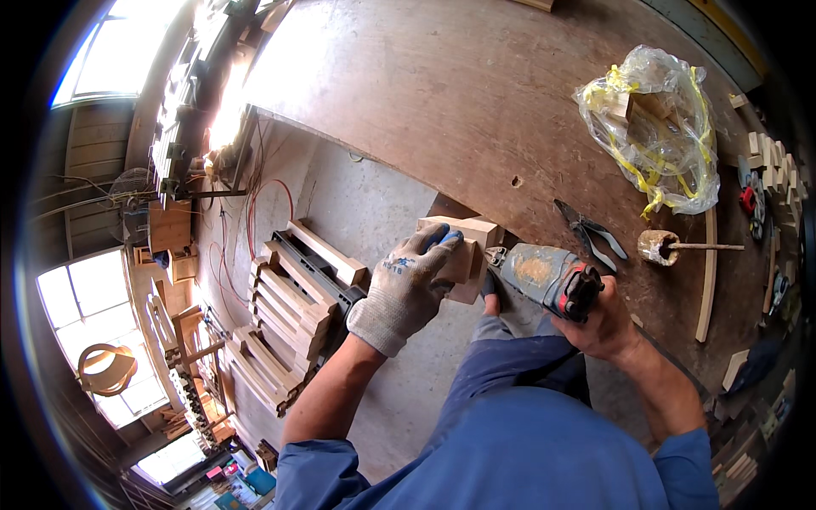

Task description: The person assembles small wooden parts by applying glue to one piece and joining it to another, then securing the joint with a nail gun. The process is repeated for multiple identical wooden components on a workbench.

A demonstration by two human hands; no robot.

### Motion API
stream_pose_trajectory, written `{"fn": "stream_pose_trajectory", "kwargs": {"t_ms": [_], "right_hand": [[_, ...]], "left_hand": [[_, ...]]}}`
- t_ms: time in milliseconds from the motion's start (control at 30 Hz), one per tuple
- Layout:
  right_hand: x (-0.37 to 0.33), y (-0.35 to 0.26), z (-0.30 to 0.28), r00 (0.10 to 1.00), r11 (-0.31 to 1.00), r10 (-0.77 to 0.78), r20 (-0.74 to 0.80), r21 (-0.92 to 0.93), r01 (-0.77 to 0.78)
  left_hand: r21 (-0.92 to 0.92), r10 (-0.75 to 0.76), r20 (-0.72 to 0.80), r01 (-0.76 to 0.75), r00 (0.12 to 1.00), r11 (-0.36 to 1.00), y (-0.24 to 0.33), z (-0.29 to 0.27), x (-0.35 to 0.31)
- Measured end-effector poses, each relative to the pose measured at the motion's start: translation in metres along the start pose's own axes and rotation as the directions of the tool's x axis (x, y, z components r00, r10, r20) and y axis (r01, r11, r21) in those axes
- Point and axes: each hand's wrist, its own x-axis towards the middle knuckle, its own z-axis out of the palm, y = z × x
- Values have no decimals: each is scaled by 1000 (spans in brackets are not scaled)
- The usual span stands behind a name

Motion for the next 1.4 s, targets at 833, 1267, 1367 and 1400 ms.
{"fn": "stream_pose_trajectory", "kwargs": {"t_ms": [833, 1267, 1367, 1400], "right_hand": [[1, 6, 1, 994, 997, 7, 108, -74, 1], [-22, 20, 2, 987, 998, 48, 151, -43, -41], [-29, 20, 3, 983, 995, 38, 181, -101, -20], [-33, 20, 5, 980, 993, 51, 193, -111, -30]], "left_hand": [[-5, 16, -16, -16, 1000, 1000, -2, 2, 0], [-18, 30, 14, -30, 999, 999, -9, 5, -2], [-26, 41, 6, -41, 999, 999, -9, 5, -2], [-23, 27, 0, -27, 1000, 999, -7, 4, -2]]}}
